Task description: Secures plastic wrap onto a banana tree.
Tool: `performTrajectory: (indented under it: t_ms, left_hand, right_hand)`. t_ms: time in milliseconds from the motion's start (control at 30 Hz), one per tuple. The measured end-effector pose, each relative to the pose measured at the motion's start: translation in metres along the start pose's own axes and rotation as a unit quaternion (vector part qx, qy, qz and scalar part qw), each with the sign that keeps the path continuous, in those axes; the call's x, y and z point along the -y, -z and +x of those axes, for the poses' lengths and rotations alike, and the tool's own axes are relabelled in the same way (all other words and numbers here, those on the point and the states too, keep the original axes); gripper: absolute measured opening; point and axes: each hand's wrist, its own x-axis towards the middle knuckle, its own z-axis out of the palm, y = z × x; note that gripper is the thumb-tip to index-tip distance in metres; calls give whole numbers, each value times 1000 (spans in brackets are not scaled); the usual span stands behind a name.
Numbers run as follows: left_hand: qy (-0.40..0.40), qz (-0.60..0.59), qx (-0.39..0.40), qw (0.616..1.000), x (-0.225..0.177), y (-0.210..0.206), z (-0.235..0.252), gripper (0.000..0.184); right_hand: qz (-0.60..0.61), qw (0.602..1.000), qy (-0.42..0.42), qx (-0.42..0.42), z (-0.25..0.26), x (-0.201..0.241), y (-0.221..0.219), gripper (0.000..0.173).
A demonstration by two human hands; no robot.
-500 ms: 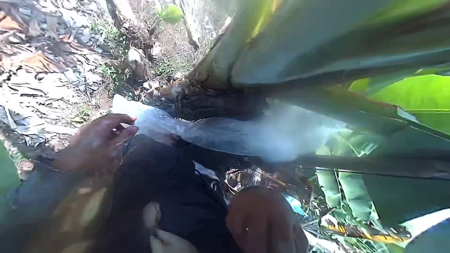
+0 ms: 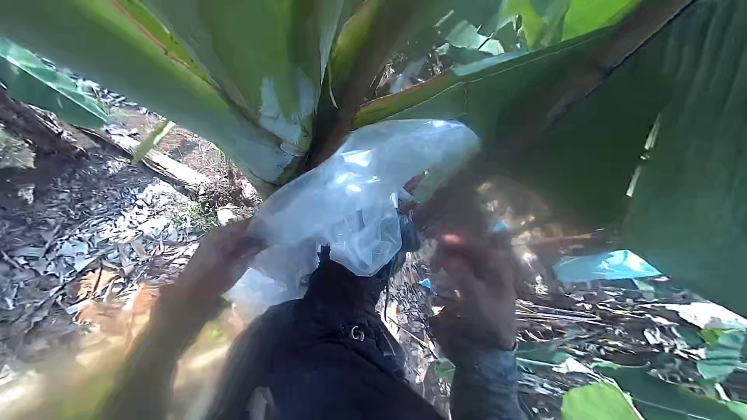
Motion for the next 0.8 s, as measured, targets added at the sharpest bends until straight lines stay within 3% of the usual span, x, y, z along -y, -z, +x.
performTrajectory:
  t_ms: [33, 100, 167, 200, 233, 300, 367, 433, 467, 533, 600, 633, 700, 733, 800]
  left_hand:
    - [27, -28, -21, 999, 7, 26, -21, 28]
    - [28, -89, -58, 994, 7, 54, -54, 33]
    - [17, -140, -98, 985, 4, 49, -66, 28]
    - [20, -169, -122, 978, 4, 43, -68, 26]
    - [22, -187, -151, 970, 5, 38, -68, 24]
    - [2, -185, -218, 958, 16, 47, -70, 21]
    - [7, -150, -337, 929, 19, 72, -74, 25]
    - [44, -115, -429, 895, 23, 103, -78, 38]
    - [41, -89, -446, 890, 24, 117, -79, 45]
    - [13, -8, -485, 874, 13, 140, -74, 40]
    - [63, -31, -537, 841, -53, 148, -62, 28]
    - [49, -40, -546, 835, -79, 155, -63, 26]
    - [-160, -9, -436, 886, -74, 185, -77, 25]
    - [-219, -2, -392, 894, -78, 189, -72, 32]
    - [-234, 39, -361, 902, -101, 163, -55, 48]
  right_hand:
    - [-31, 999, 2, -26, 6, -5, -3, 50]
    - [-29, 999, 29, 1, 26, -13, -20, 89]
    - [48, 995, 33, 83, 50, -9, -59, 118]
    - [74, 989, 28, 128, 60, -5, -82, 124]
    - [78, 984, 24, 159, 69, 1, -107, 120]
    - [44, 982, 30, 183, 92, 15, -148, 82]
    - [22, 983, 46, 175, 115, 37, -149, 44]
    - [27, 988, 65, 136, 136, 67, -127, 28]
    - [28, 988, 89, 120, 147, 78, -120, 24]
    - [34, 980, 162, 111, 169, 88, -116, 20]
    - [51, 973, 200, 102, 179, 99, -118, 21]
    - [62, 972, 210, 84, 180, 104, -118, 21]
    - [89, 970, 223, 24, 179, 112, -114, 23]
    - [101, 969, 227, -9, 180, 117, -112, 25]
    - [127, 958, 257, -19, 182, 121, -114, 38]
